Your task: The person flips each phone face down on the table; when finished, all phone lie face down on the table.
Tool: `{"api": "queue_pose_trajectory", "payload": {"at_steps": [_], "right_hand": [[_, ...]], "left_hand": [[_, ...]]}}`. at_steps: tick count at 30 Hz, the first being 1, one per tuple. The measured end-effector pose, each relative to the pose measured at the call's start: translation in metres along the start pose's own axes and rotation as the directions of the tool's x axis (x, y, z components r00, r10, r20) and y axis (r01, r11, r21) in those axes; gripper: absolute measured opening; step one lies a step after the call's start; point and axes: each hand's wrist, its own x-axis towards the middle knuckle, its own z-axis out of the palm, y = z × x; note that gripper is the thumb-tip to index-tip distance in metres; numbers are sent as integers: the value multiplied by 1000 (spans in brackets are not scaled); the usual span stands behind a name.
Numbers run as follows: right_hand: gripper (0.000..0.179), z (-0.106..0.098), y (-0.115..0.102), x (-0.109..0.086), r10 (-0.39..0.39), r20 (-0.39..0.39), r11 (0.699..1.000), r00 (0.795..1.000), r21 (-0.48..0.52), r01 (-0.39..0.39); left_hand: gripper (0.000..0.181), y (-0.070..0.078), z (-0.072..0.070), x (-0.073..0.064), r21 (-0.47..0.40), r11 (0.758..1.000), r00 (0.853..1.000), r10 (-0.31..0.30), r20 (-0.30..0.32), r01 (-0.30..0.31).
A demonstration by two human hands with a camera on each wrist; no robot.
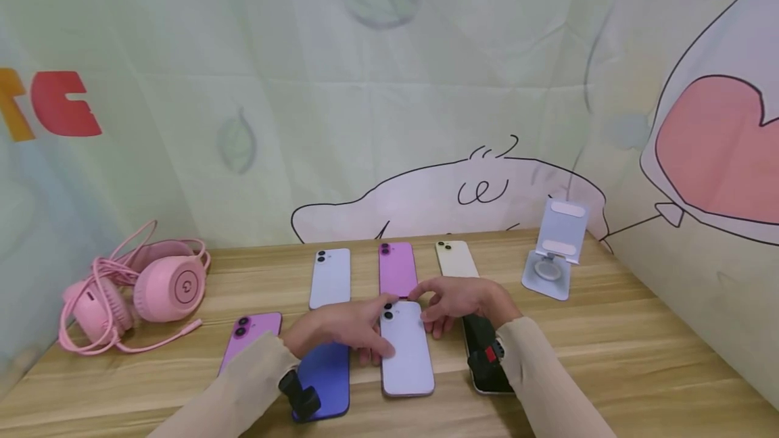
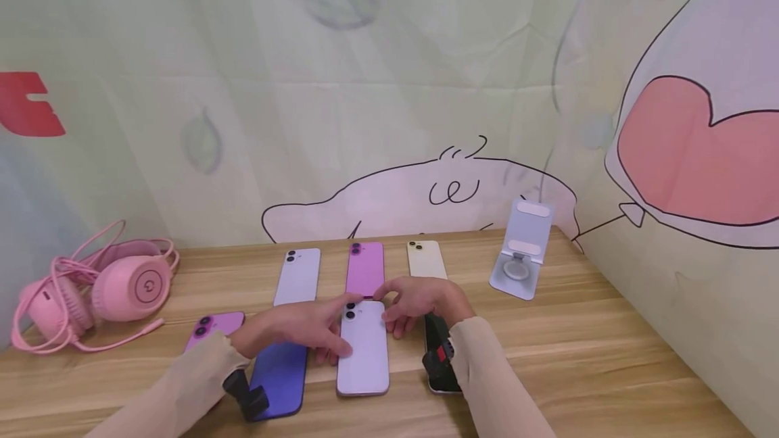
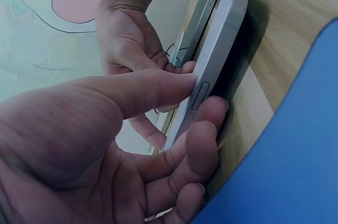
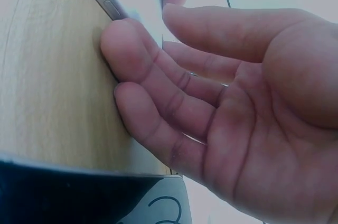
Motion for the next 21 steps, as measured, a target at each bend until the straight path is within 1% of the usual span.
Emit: {"api": "queue_pose_trajectory", "payload": {"at_steps": [7, 16, 21], "right_hand": [[37, 0, -1, 0, 8, 1, 1000, 1000, 25, -9], [32, -1, -1, -1, 16, 8, 999, 1000, 36, -16], [31, -2, -2, -2, 11, 27, 999, 1000, 37, -12]], "left_hand": [[87, 0, 2, 1, 41, 999, 1000, -14, -15, 15], [85, 2, 3, 0, 52, 998, 999, -27, -27, 28], [83, 1, 3, 0, 54, 998, 1000, -18, -21, 19]]}}
